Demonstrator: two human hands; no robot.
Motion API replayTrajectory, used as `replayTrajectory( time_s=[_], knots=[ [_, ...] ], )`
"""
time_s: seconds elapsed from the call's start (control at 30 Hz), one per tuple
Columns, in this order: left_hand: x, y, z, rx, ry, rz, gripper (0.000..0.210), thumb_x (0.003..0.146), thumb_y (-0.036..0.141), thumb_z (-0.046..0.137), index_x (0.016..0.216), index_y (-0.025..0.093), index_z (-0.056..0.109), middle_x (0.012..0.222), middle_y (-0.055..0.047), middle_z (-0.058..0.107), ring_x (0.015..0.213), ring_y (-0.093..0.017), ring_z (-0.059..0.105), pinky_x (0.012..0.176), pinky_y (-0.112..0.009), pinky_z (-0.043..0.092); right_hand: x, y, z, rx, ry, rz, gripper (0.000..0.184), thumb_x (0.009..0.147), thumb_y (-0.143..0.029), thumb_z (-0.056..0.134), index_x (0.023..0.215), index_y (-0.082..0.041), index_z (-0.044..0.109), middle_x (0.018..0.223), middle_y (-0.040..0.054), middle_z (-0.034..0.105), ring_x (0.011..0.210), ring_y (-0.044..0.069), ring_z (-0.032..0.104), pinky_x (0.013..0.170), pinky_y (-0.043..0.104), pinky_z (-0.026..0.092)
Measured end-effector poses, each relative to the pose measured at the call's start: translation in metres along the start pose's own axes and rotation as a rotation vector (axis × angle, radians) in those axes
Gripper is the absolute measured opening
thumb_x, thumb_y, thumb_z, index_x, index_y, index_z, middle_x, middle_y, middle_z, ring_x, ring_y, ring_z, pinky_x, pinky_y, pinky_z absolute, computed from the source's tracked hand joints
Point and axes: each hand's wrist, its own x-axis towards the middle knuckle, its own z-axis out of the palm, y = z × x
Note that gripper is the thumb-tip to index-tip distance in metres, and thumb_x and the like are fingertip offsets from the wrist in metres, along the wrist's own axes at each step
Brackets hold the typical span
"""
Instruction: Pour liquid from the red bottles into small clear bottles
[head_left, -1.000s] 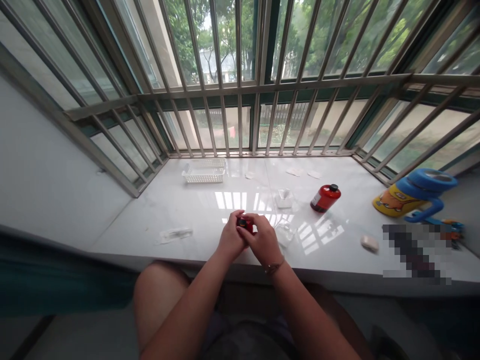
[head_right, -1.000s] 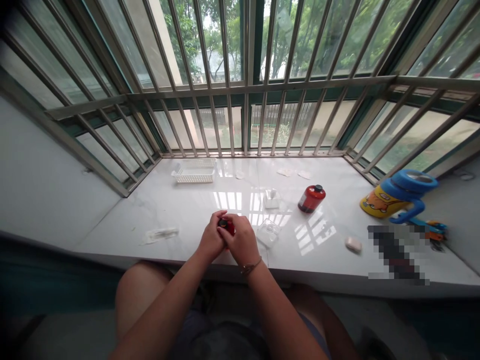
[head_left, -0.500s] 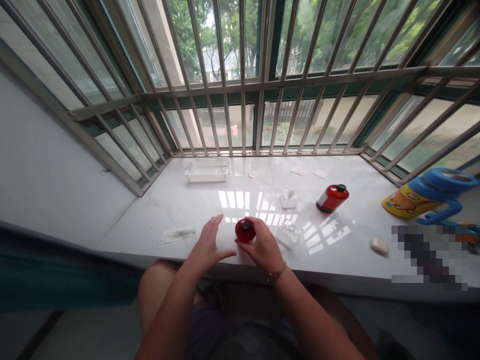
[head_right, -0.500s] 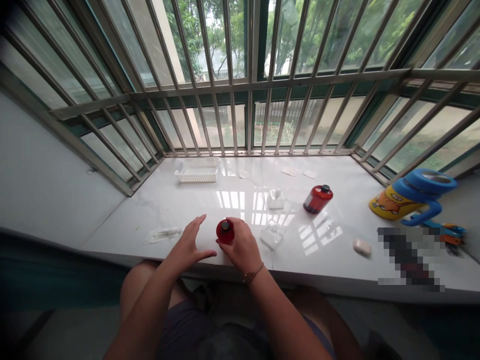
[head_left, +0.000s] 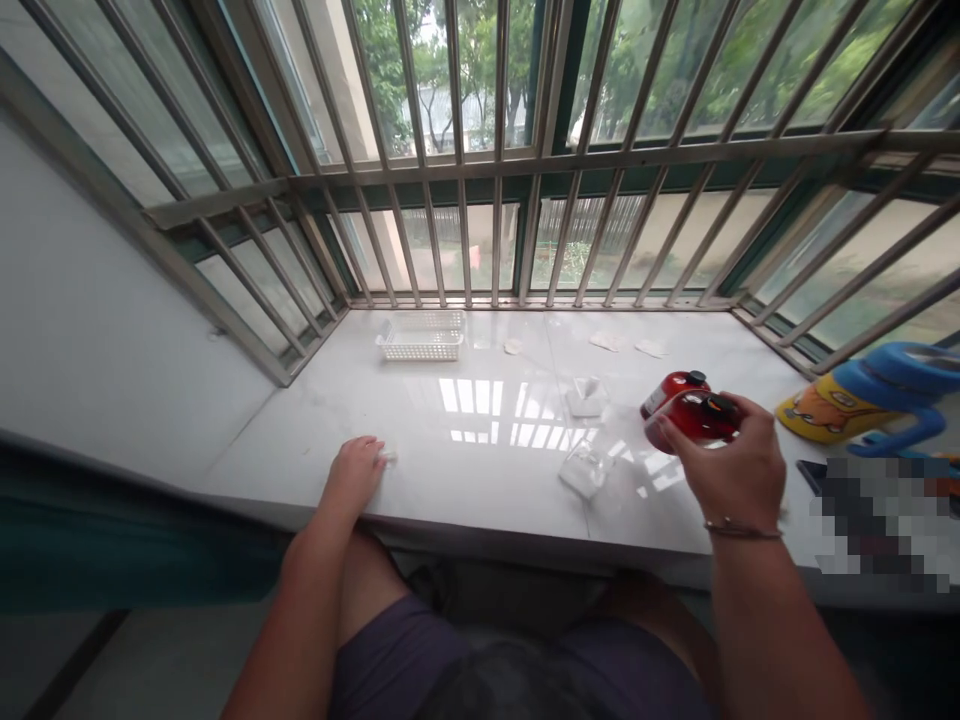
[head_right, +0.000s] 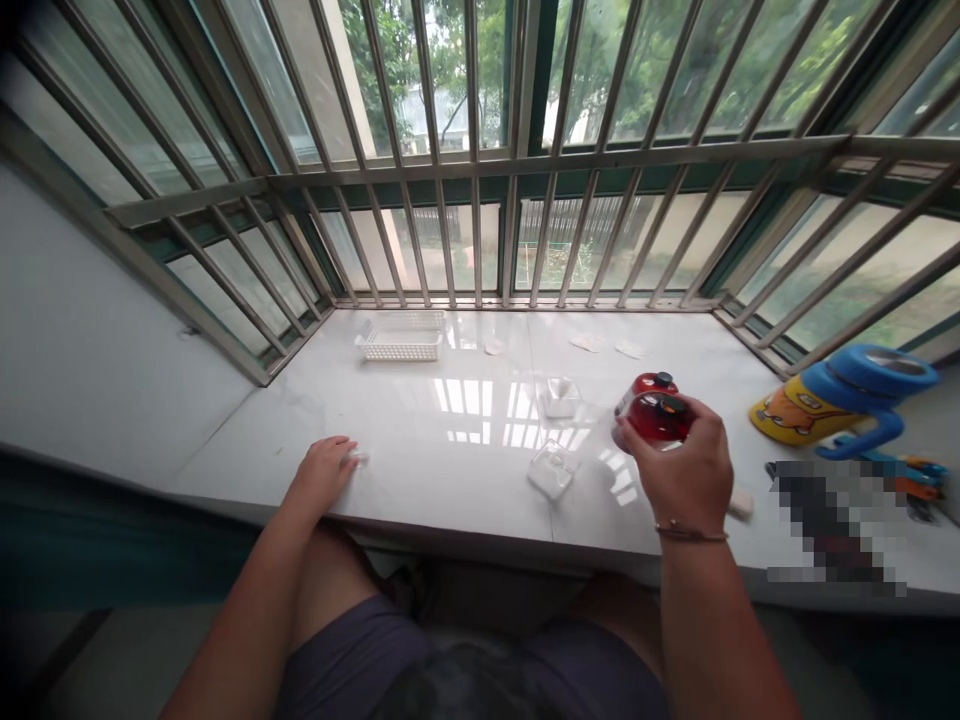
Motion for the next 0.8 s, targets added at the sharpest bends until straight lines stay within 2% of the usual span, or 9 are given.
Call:
replayTrajectory(
  time_s=[0.17,0.33,0.43,0.53,0.6,0.63,0.7,0.73,0.8],
  knots=[
    [0.000,0.003,-0.003,-0.055,0.037,0.001,0.033,0.089,0.032,0.056,0.112,0.020,0.077,0.129,-0.016,0.075,0.125,-0.039,0.062,0.114,-0.054,0.049,0.014,0.070,0.012,-0.161,-0.080,0.116,0.088,0.062,-0.068,0.090,0.134,-0.024,0.063,0.124,0.0193,0.070,0.107,0.038,0.067,0.088,0.052,0.052],
    [-0.001,0.018,-0.021,-0.208,0.161,0.000,0.029,0.093,0.042,0.061,0.111,0.022,0.075,0.121,-0.013,0.077,0.121,-0.035,0.066,0.114,-0.053,0.049,0.011,0.096,0.021,-0.097,-0.079,0.215,0.096,0.058,-0.072,0.091,0.134,-0.022,0.061,0.120,0.0195,0.071,0.104,0.039,0.069,0.087,0.053,0.052],
    [-0.004,0.032,-0.033,-0.312,0.244,-0.112,0.035,0.091,0.051,0.067,0.111,0.024,0.075,0.121,-0.010,0.077,0.115,-0.034,0.068,0.103,-0.048,0.056,0.002,0.086,0.019,-0.112,0.026,0.099,0.098,0.068,-0.071,0.089,0.143,-0.017,0.056,0.138,0.0258,0.065,0.128,0.045,0.063,0.105,0.059,0.050],
    [-0.004,0.049,-0.041,-0.520,0.263,-0.314,0.048,0.085,0.060,0.076,0.117,0.024,0.076,0.121,-0.008,0.077,0.103,-0.030,0.071,0.083,-0.039,0.059,-0.022,0.057,0.017,-0.087,0.128,-0.207,0.070,0.093,-0.058,0.074,0.143,-0.013,0.056,0.147,0.0274,0.060,0.144,0.042,0.054,0.122,0.061,0.039],
    [-0.002,0.063,-0.042,-0.731,0.272,-0.387,0.055,0.081,0.061,0.082,0.119,0.022,0.076,0.116,-0.008,0.078,0.097,-0.026,0.072,0.083,-0.036,0.059,-0.046,0.034,0.022,0.005,-0.004,-0.363,0.056,0.100,-0.052,0.067,0.141,-0.015,0.058,0.145,0.0227,0.063,0.143,0.038,0.056,0.121,0.060,0.042],
    [0.000,0.071,-0.043,-0.852,0.282,-0.389,0.056,0.079,0.059,0.085,0.118,0.020,0.076,0.114,-0.008,0.079,0.096,-0.024,0.072,0.086,-0.036,0.058,-0.060,0.023,0.026,0.055,-0.116,-0.398,0.060,0.100,-0.055,0.068,0.144,-0.016,0.056,0.148,0.0219,0.062,0.144,0.038,0.056,0.121,0.059,0.044],
    [0.004,0.089,-0.042,-1.096,0.313,-0.357,0.055,0.076,0.055,0.090,0.115,0.018,0.076,0.112,-0.008,0.080,0.095,-0.022,0.072,0.091,-0.036,0.058,-0.087,0.008,0.040,0.116,-0.288,-0.352,0.085,0.093,-0.066,0.073,0.154,-0.015,0.046,0.154,0.0243,0.056,0.144,0.040,0.054,0.120,0.059,0.047],
    [0.005,0.099,-0.042,-1.206,0.326,-0.339,0.053,0.075,0.053,0.092,0.112,0.017,0.077,0.111,-0.008,0.080,0.097,-0.022,0.072,0.093,-0.036,0.057,-0.100,0.002,0.047,0.131,-0.355,-0.293,0.092,0.091,-0.071,0.073,0.157,-0.014,0.043,0.151,0.0250,0.057,0.139,0.040,0.058,0.116,0.060,0.051],
    [0.007,0.121,-0.041,-1.380,0.333,-0.316,0.050,0.071,0.049,0.096,0.104,0.017,0.077,0.108,-0.008,0.080,0.101,-0.022,0.071,0.096,-0.036,0.057,-0.122,-0.006,0.062,0.163,-0.436,-0.159,0.091,0.091,-0.073,0.070,0.156,-0.015,0.043,0.141,0.0224,0.063,0.128,0.039,0.065,0.110,0.059,0.056]
  ],
)
